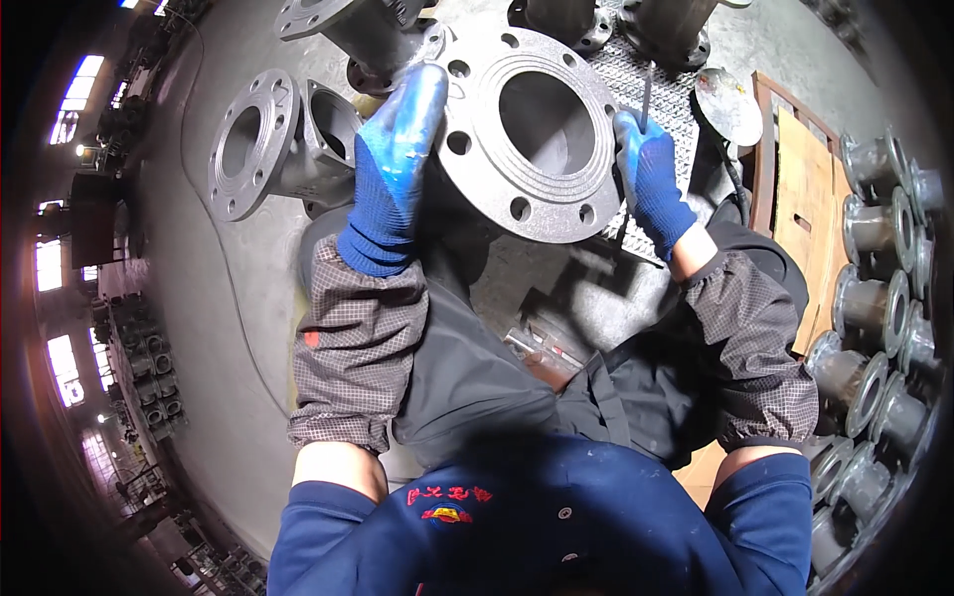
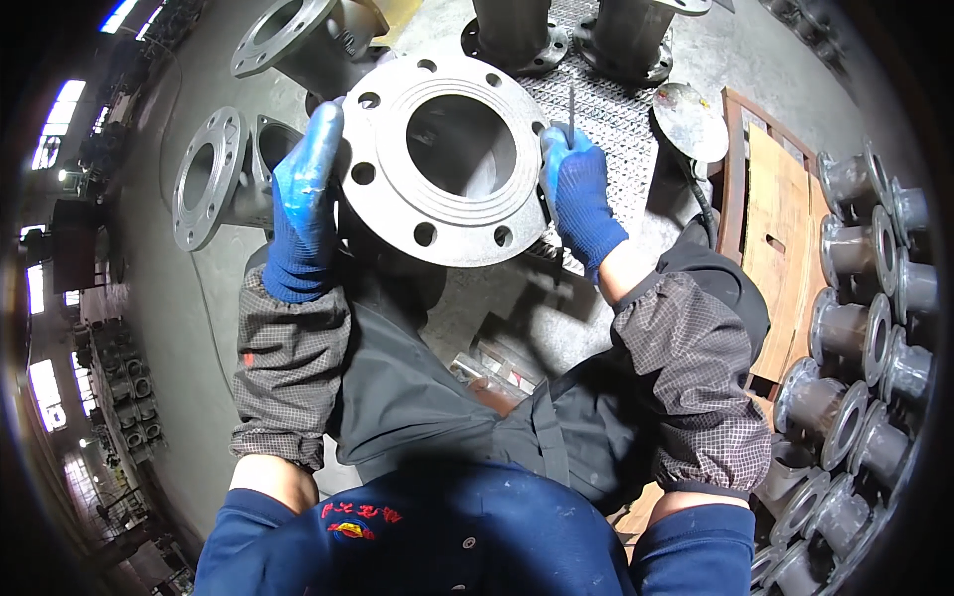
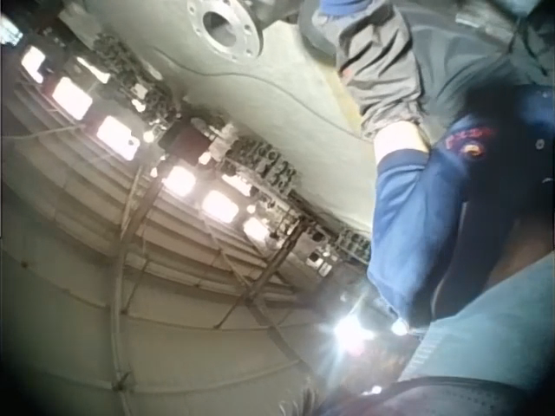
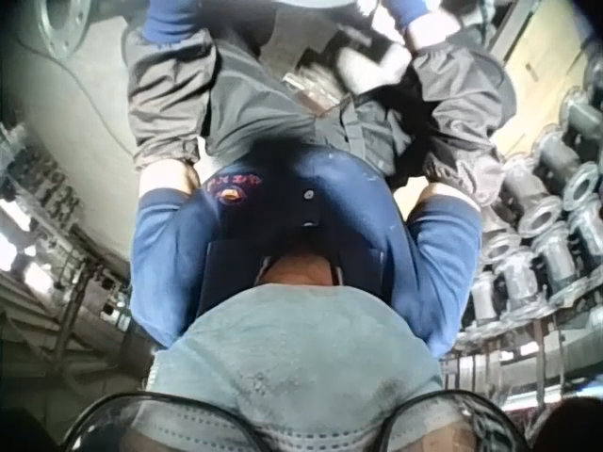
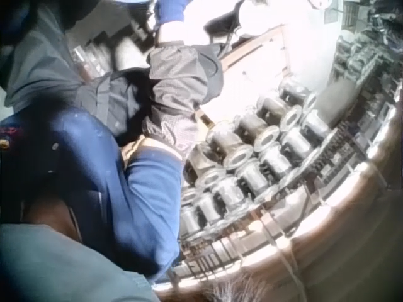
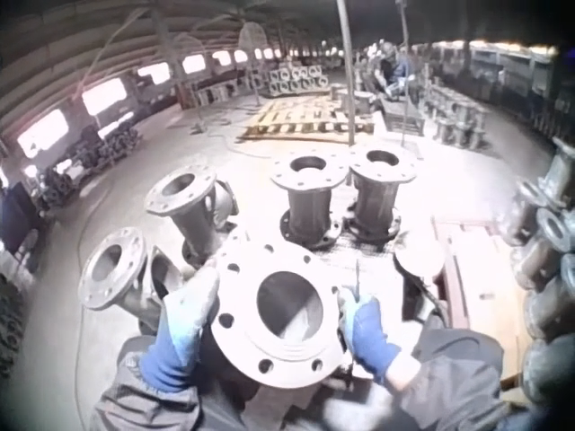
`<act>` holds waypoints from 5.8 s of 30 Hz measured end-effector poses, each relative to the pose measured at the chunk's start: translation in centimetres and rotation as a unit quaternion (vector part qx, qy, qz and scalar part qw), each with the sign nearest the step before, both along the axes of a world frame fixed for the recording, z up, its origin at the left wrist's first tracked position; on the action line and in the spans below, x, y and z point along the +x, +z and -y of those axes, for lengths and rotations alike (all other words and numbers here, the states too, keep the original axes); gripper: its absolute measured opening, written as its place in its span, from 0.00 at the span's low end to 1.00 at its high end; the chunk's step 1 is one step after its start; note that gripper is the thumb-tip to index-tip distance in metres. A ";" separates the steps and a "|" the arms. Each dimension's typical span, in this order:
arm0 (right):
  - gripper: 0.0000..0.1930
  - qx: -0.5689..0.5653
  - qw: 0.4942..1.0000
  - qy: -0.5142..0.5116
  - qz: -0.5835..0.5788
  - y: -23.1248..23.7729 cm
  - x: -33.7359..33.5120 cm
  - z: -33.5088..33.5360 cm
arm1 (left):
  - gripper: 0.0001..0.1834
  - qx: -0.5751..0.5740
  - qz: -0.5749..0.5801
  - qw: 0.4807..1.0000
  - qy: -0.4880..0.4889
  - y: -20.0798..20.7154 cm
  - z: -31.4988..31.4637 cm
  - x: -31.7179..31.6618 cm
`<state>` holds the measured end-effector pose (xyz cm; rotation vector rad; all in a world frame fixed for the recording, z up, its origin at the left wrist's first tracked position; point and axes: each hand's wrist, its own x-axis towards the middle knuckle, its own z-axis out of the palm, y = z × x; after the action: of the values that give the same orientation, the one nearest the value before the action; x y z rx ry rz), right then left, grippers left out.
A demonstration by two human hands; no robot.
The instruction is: The person handles several metal castings one by one, turning them over to clear debris from the inner surfaces and bolt holes using a compressed air nozzle.
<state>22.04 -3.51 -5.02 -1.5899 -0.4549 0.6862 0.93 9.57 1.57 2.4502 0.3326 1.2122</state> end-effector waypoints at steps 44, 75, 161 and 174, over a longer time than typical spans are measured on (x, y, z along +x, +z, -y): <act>0.18 -0.002 0.994 -0.034 0.102 -2.3 3.3 5.7 | 0.25 -0.663 0.000 0.747 -0.039 -5.0 0.6 4.2; 0.21 -0.477 0.716 0.190 0.473 -18.1 26.0 13.1 | 0.17 -0.575 -0.124 0.781 0.209 -6.3 1.0 1.8; 0.21 -0.135 0.904 0.357 0.192 9.1 11.8 4.2 | 0.14 0.081 -0.389 0.912 -0.102 -6.4 -10.6 7.6; 0.17 -0.213 0.664 0.558 0.450 4.1 12.9 -7.3 | 0.25 -0.299 -0.361 0.883 -0.026 -5.5 -8.4 7.0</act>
<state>34.97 3.79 -0.88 -1.9255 -2.2944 0.8655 7.95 18.00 -3.88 2.2068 0.7104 0.0657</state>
